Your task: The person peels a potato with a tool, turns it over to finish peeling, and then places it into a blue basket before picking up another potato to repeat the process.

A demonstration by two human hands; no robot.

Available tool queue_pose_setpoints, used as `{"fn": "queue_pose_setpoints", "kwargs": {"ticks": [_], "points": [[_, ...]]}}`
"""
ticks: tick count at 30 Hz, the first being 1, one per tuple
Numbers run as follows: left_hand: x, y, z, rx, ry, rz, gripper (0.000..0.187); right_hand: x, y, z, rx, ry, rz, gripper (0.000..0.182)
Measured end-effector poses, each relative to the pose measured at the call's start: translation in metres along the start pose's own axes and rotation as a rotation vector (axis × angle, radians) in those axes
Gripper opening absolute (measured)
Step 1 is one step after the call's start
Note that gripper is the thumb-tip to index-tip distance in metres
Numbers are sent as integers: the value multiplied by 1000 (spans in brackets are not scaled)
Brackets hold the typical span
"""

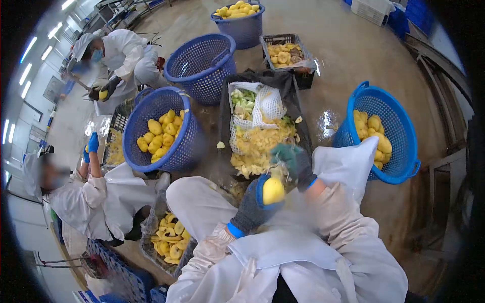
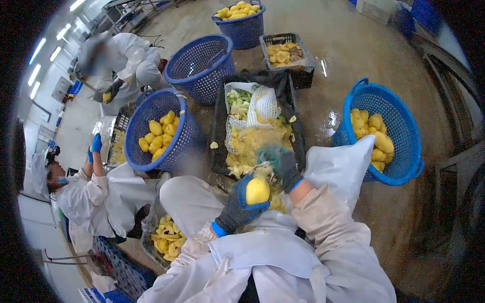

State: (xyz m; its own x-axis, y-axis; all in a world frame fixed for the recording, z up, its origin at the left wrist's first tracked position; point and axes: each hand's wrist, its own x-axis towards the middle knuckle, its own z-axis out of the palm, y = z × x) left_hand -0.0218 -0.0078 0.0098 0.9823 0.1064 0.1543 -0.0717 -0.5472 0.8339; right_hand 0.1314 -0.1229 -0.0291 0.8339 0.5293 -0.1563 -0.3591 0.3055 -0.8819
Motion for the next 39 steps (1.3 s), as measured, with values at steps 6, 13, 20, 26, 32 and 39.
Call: {"fn": "queue_pose_setpoints", "kwargs": {"ticks": [6,13,20,26,32,39], "points": [[10,2,-3,-15,1,-20,81,-12,-23,22,35,-17,97,15],[-1,-14,2,-28,97,-35,80,11,-20,-31,179,302,-114,22],[7,-5,-7,-1571,60,-457,66,2,-1,-39,265,99,-23,23],[11,-13,-3,-1651,82,-463,47,-39,-43,42,-584,-166,-631,22],[10,-7,-2,-1760,101,-599,52,17,-1,-13,-180,185,-412,23],[20,-11,4,-1923,43,-573,52,-19,-6,23,-320,-16,-463,20]]}}
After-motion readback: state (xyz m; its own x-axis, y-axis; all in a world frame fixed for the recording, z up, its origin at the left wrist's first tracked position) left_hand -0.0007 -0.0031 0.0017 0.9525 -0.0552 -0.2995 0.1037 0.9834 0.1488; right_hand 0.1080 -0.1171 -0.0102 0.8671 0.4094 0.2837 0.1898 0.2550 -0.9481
